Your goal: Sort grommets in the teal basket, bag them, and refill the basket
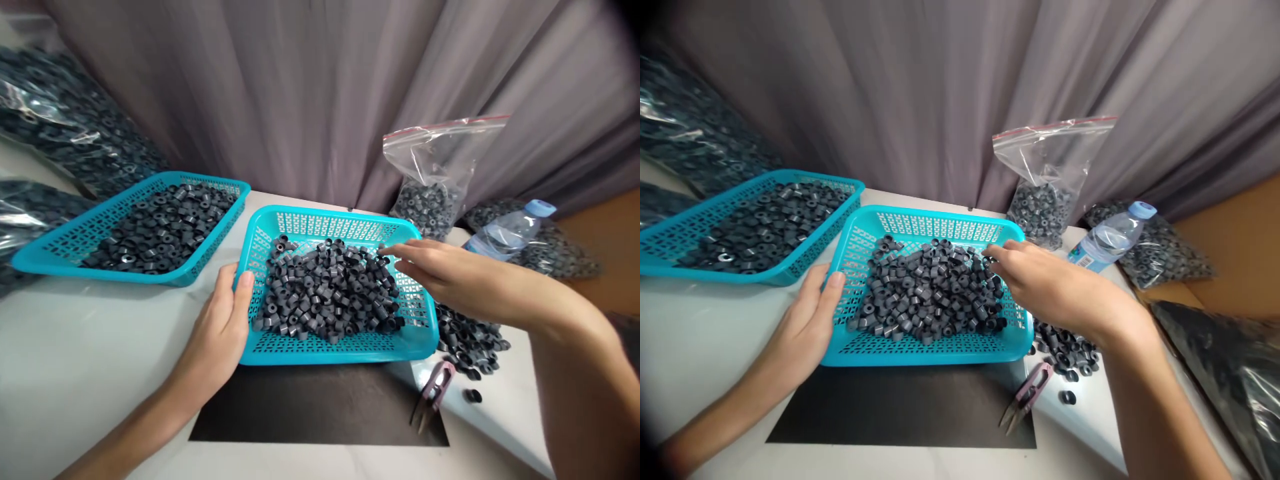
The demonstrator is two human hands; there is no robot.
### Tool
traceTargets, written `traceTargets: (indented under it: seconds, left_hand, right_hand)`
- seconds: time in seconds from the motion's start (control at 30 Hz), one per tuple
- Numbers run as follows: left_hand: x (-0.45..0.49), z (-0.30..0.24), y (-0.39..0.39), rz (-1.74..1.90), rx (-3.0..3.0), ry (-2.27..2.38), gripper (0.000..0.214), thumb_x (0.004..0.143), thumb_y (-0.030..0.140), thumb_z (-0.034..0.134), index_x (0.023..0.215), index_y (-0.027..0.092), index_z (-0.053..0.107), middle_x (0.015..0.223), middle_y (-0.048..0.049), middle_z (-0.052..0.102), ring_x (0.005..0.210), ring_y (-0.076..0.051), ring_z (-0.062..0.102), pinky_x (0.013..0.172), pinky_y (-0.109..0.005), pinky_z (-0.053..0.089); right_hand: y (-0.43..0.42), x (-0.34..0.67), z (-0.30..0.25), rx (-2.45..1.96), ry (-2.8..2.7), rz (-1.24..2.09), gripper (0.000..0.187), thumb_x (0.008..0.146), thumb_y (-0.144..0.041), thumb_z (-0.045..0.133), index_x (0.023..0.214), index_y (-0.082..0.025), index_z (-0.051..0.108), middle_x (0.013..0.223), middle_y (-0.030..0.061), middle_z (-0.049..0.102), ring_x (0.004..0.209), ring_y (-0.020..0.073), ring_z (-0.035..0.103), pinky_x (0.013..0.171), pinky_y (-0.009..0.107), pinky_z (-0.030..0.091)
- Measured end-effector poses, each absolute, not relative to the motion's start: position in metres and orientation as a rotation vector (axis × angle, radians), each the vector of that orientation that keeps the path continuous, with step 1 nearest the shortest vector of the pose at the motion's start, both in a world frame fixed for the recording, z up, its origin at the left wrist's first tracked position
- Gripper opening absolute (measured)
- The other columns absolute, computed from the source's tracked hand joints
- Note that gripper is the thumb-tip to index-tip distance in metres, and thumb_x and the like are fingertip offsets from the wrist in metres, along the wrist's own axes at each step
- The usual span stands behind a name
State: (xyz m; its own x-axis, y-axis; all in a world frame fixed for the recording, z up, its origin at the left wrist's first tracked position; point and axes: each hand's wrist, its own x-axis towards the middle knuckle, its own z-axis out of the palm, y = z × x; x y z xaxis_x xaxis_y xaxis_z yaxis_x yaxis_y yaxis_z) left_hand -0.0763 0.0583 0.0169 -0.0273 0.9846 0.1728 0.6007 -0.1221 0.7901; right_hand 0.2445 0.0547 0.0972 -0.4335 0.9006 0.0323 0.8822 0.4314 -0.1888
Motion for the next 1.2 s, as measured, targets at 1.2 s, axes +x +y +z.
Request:
traceTargets:
  seconds: [1.2]
  left_hand:
    - [-0.088,0.021,0.062,1.003,1.813,1.774,0.058,0.098,0.067,0.036,0.137,0.027,0.054,0.124,-0.0048,0.066,0.125,-0.032,0.056,0.106,-0.043,0.046]
  right_hand:
    - [0.080,0.288,0.121,-1.688,-2.005,0.984,0.048,0.087,-0.055,0.070,0.117,-0.020,0.056,0.085,0.0075,0.078,0.066,0.0225,0.073,0.055,0.035,0.061]
